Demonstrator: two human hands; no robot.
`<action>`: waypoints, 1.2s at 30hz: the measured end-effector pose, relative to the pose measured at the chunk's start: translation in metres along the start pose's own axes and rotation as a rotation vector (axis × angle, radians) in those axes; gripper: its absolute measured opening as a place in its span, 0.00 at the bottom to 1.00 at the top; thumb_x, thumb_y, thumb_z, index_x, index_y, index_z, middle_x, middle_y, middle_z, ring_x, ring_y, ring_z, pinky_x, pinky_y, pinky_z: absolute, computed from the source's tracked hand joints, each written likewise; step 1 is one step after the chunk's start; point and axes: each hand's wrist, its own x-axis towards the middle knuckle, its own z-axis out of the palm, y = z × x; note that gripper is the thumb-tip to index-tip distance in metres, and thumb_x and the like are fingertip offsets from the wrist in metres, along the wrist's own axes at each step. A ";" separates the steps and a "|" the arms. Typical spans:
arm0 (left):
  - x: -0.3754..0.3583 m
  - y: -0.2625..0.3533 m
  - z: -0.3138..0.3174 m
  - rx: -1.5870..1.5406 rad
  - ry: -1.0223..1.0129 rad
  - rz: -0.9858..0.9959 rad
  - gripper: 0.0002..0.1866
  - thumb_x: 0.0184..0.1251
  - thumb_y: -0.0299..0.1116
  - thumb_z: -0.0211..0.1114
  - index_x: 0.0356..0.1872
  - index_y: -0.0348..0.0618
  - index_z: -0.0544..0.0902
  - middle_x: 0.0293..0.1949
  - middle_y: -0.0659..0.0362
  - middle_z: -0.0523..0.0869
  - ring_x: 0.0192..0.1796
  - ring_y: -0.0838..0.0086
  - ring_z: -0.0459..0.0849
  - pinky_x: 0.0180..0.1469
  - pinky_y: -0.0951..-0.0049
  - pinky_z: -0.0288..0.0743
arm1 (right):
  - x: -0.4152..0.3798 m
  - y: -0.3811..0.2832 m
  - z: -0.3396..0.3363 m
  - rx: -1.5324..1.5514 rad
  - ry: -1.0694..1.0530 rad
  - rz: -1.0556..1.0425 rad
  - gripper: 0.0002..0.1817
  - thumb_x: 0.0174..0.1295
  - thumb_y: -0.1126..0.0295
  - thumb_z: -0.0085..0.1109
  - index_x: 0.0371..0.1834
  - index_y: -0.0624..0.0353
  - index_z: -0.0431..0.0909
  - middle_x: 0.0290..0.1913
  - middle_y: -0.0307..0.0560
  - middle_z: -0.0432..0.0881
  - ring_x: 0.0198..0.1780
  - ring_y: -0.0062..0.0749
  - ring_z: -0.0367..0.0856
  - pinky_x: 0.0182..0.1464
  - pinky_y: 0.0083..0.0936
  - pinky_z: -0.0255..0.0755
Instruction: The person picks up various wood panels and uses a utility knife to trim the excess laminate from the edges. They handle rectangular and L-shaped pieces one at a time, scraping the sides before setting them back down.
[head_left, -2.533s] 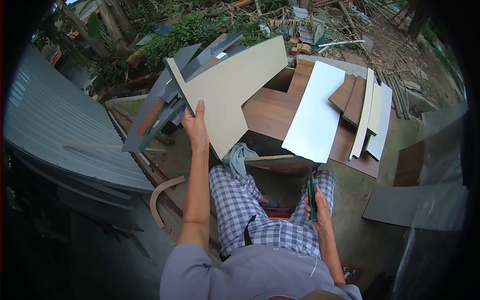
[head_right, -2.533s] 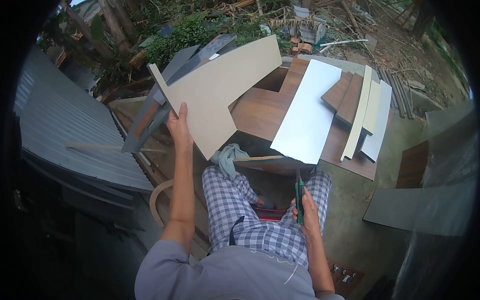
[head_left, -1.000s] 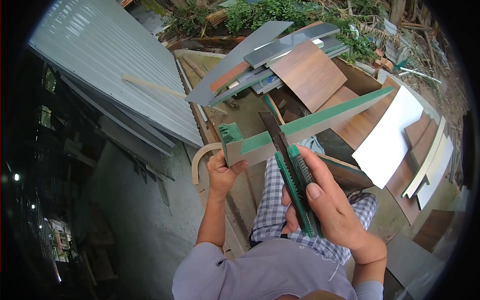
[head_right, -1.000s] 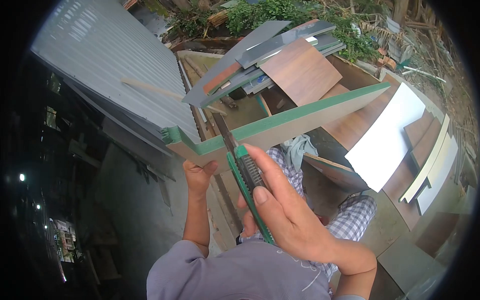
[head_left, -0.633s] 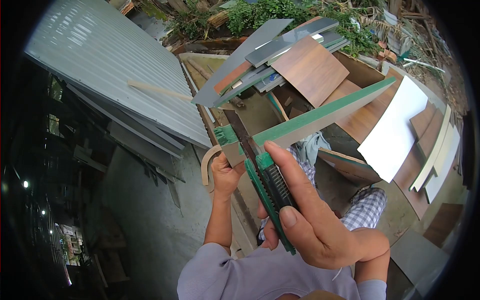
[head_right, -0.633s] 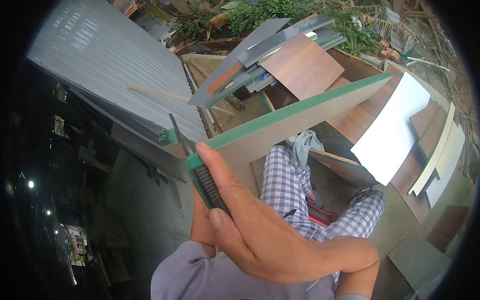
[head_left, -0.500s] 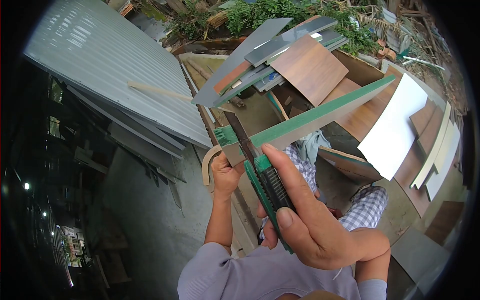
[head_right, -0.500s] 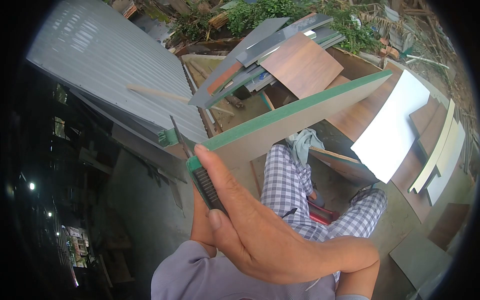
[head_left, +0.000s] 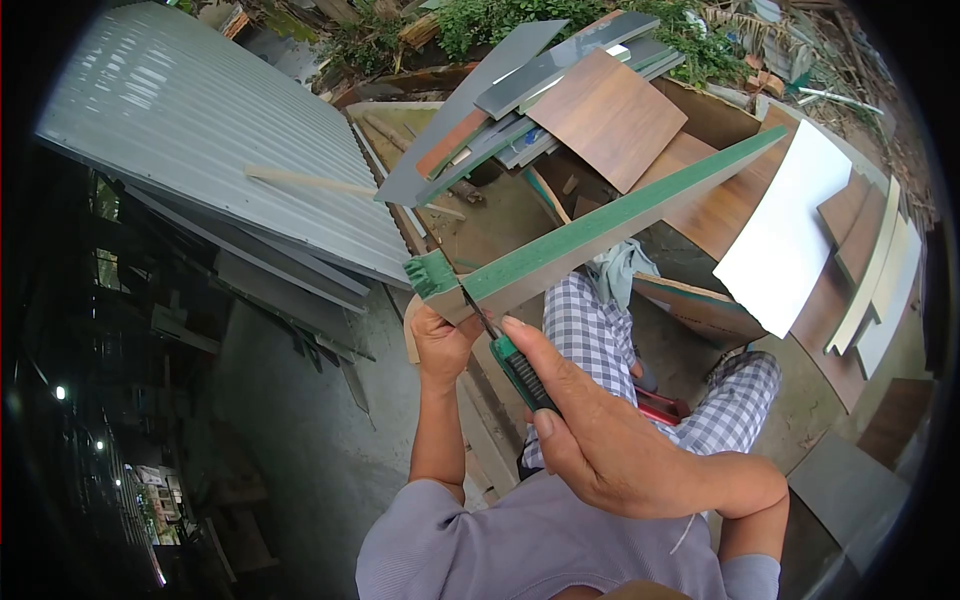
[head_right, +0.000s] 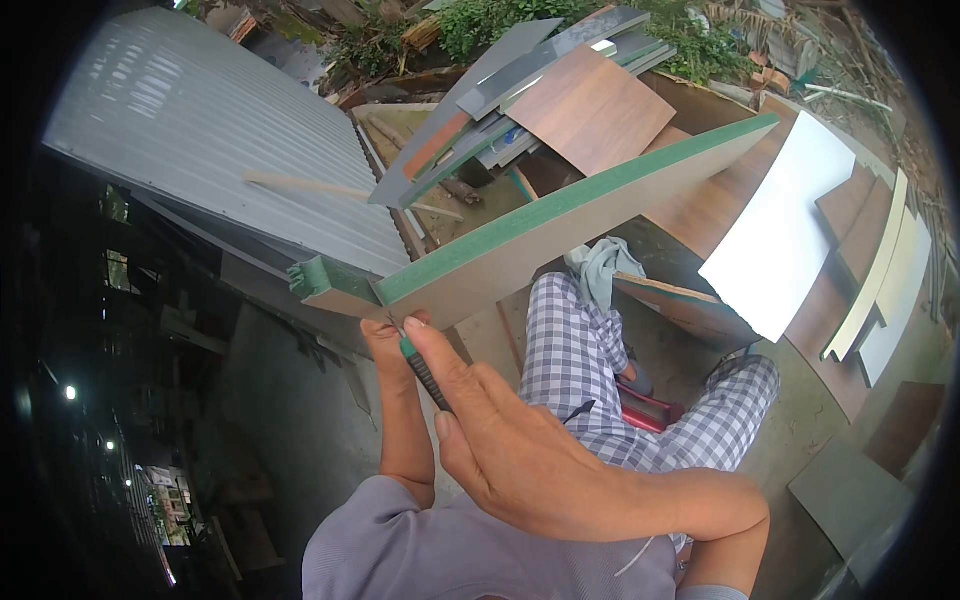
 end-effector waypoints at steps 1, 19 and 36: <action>0.000 0.001 0.001 0.005 0.003 -0.008 0.12 0.55 0.25 0.70 0.40 0.35 0.81 0.35 0.60 0.85 0.36 0.78 0.82 0.40 0.78 0.76 | -0.001 -0.004 -0.004 -0.066 -0.021 0.036 0.35 0.64 0.74 0.42 0.74 0.59 0.39 0.42 0.55 0.72 0.33 0.33 0.76 0.36 0.24 0.72; 0.005 0.009 0.011 0.163 0.081 0.016 0.21 0.51 0.35 0.76 0.43 0.32 0.82 0.38 0.59 0.85 0.39 0.77 0.81 0.44 0.76 0.74 | -0.013 -0.003 -0.016 -0.840 0.226 0.009 0.41 0.48 0.72 0.64 0.67 0.30 0.63 0.36 0.45 0.69 0.22 0.30 0.73 0.16 0.25 0.67; 0.005 -0.004 -0.002 0.169 0.088 -0.016 0.22 0.54 0.43 0.73 0.41 0.34 0.83 0.39 0.60 0.85 0.41 0.76 0.81 0.47 0.76 0.72 | -0.021 0.053 -0.120 -1.176 0.455 0.208 0.31 0.58 0.69 0.56 0.67 0.33 0.63 0.35 0.46 0.69 0.24 0.34 0.78 0.20 0.31 0.72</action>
